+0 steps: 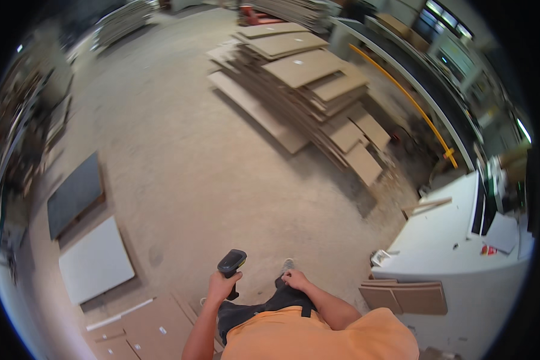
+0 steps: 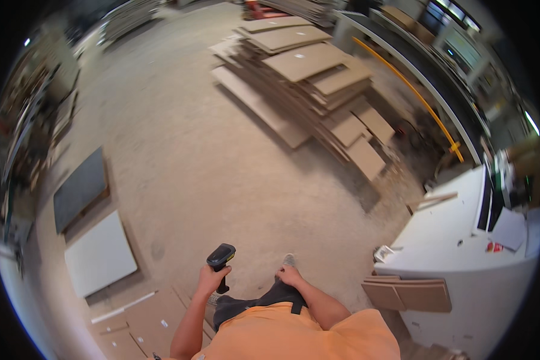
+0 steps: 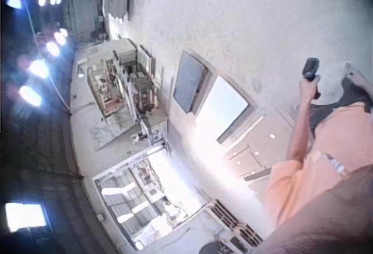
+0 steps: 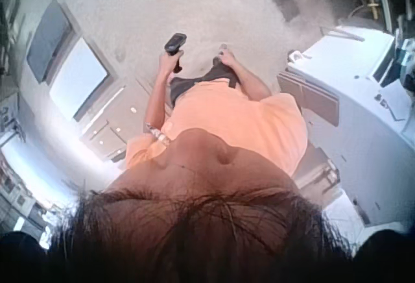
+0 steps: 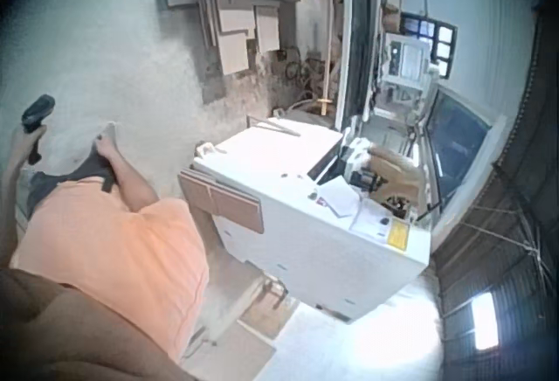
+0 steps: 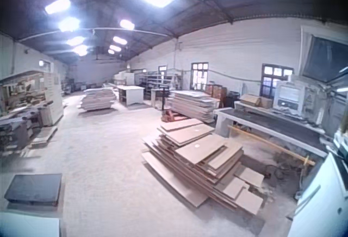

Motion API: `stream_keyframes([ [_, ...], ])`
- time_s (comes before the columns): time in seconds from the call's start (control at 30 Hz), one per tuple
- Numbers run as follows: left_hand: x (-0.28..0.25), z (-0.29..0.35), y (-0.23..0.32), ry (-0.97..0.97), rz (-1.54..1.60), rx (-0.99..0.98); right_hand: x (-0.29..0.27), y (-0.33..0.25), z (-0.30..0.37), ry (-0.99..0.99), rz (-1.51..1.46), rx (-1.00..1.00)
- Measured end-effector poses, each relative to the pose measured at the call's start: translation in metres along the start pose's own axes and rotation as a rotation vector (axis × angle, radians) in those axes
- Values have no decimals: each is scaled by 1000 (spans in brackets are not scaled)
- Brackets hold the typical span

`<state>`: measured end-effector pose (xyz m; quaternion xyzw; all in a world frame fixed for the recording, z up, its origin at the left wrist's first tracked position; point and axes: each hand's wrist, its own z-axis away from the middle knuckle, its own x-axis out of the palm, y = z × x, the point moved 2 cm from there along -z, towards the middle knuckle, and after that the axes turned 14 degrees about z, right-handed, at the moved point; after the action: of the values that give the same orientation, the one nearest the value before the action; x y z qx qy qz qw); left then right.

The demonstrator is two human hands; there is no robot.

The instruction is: The person repeatedly picks up flat wooden panels from the floor, scans their labels with a handheld barcode scanner, places them on a machine table, and then stacks them in a designated area. This cycle is performed multiple times throughout the clip.

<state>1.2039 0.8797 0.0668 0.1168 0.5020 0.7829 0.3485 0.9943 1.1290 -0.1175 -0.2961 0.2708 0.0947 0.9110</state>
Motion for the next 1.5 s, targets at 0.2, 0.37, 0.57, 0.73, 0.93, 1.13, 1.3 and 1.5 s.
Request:
stream_keyframes([
  [0.2, 263, -67, 114, -459, -201, -8, -194, 231, 52, 313, -285, 543],
  [0.37, 377, -154, 181, -565, -247, 133, -292, 321, 57, 591, -795, 679],
  [0.57, 438, -375, 225, -313, -56, -159, -298, 357, 3, 549, -910, 740],
  [0.73, 469, -642, 305, 20, 124, -69, -328, 343, -71, 278, -774, 860],
  [0.93, 489, -866, 369, 304, 297, -155, -520, 290, -175, 350, -282, 366],
  [1.13, 504, -935, 396, 281, 362, -198, -756, 223, -353, 546, -498, 421],
  [1.3, 524, -887, 385, 85, 244, -177, -851, 121, -529, 321, -837, 269],
  [1.5, 643, -725, 360, 36, 445, -414, -802, 21, -614, 42, -1175, 334],
])
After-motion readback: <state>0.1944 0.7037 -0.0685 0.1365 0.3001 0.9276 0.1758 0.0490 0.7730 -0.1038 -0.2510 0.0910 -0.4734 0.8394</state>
